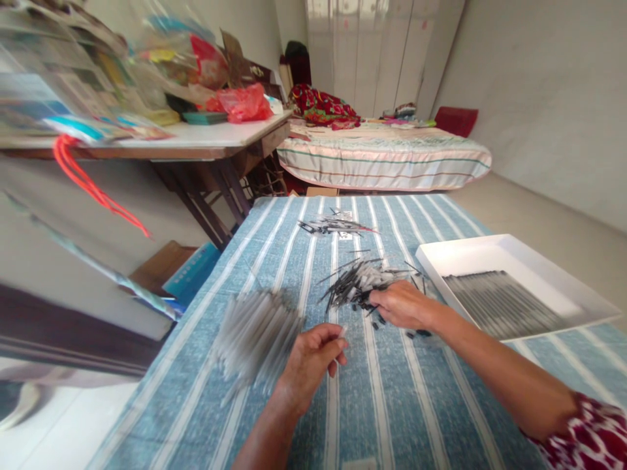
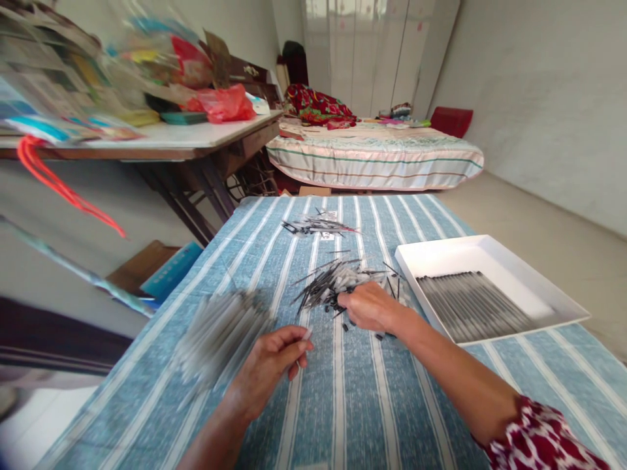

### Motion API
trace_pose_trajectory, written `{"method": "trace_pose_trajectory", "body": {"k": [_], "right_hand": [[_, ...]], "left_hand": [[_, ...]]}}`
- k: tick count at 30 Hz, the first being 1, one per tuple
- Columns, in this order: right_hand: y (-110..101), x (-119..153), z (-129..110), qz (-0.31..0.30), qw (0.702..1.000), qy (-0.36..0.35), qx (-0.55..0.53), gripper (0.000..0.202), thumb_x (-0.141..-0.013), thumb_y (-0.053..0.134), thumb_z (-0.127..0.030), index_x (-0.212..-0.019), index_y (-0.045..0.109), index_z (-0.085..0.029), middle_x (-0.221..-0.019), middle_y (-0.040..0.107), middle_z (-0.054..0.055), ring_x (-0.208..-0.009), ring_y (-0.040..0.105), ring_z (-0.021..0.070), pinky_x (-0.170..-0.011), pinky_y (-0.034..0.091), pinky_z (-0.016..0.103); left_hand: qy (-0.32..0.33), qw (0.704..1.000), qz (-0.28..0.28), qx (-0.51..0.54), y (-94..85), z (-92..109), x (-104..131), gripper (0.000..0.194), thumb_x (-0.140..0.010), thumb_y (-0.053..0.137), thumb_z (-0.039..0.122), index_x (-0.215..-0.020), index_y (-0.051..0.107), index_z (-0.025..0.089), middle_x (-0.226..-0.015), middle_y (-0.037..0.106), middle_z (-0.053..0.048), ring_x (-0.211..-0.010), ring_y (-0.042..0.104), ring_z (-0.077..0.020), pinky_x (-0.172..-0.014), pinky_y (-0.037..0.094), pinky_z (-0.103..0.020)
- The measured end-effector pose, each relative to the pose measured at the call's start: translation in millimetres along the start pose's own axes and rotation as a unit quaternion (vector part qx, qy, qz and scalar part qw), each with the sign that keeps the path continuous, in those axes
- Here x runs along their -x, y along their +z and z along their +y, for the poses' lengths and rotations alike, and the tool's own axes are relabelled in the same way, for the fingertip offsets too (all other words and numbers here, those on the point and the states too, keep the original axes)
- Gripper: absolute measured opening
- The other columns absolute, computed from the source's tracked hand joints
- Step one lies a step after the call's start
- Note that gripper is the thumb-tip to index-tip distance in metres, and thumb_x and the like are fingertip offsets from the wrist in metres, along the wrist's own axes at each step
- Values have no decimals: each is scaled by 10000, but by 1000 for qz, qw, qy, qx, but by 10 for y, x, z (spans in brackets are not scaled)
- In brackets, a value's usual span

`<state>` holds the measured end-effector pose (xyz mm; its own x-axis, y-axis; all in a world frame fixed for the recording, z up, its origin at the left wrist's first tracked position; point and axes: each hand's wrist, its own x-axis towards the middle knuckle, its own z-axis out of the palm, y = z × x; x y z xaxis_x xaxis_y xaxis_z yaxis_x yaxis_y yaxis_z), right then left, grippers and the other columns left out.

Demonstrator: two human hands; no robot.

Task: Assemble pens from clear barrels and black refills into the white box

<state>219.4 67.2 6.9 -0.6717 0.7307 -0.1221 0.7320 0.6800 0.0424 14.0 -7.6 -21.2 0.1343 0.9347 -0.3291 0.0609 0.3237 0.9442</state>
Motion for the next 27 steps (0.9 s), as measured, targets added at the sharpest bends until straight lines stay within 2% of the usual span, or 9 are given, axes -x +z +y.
{"method": "trace_pose_trajectory", "body": {"k": [5,8,12,14,16,20,23,27], "right_hand": [[-86,130,-195,45,998,-31,5,218,-833,371,-176,-918,570,-151,-622,641,58,-529,553,169,-515,258,274],[-143,182,-305,71,997,-39,-11,195,-823,371,-151,-874,559,-161,-672,619,47,-575,540,159,-544,282,270],[-171,271,-473,109,991,-30,-67,160,-797,398,-152,-778,555,-176,-807,584,48,-683,531,147,-593,316,249],[-153,332,-581,101,985,-24,-134,137,-770,422,-143,-733,549,-177,-777,574,27,-650,513,125,-572,314,230],[-109,391,-690,68,969,-12,-238,118,-734,445,-125,-689,539,-179,-651,543,-19,-562,472,93,-524,301,201],[21,462,-831,-8,901,30,-432,95,-674,471,-105,-634,525,-172,-498,441,-74,-449,388,52,-429,257,154],[88,476,-850,-6,866,58,-496,83,-663,477,-106,-618,522,-159,-485,425,-77,-439,369,46,-413,248,146],[81,489,-833,-9,850,65,-523,80,-668,476,-111,-620,521,-157,-461,390,-85,-419,318,43,-395,220,152]], "left_hand": [[1,996,-24,80,36,35,24,85,-718,605,182,-778,617,122,-640,627,-12,-504,527,-98,-421,371,-198],[-6,988,-27,155,41,52,31,101,-724,622,180,-809,606,128,-715,647,-25,-550,580,-115,-449,426,-211],[5,961,25,274,9,84,26,125,-699,665,155,-803,595,144,-765,677,-41,-686,655,-167,-610,528,-287],[22,945,54,321,-21,101,16,129,-681,673,115,-775,600,164,-793,690,-42,-743,666,-179,-670,543,-304],[36,932,72,352,-52,113,2,129,-685,653,77,-734,607,186,-798,696,-36,-767,666,-173,-689,551,-291],[56,910,103,397,-91,121,-23,131,-707,615,39,-712,615,169,-763,697,-49,-737,670,-156,-674,564,-268],[70,902,120,408,-99,122,-31,107,-713,610,29,-730,609,134,-739,692,-47,-717,673,-146,-663,570,-260],[75,896,131,418,-106,128,-34,108,-733,580,17,-710,609,119,-725,687,-44,-721,678,-147,-655,575,-256]]}}
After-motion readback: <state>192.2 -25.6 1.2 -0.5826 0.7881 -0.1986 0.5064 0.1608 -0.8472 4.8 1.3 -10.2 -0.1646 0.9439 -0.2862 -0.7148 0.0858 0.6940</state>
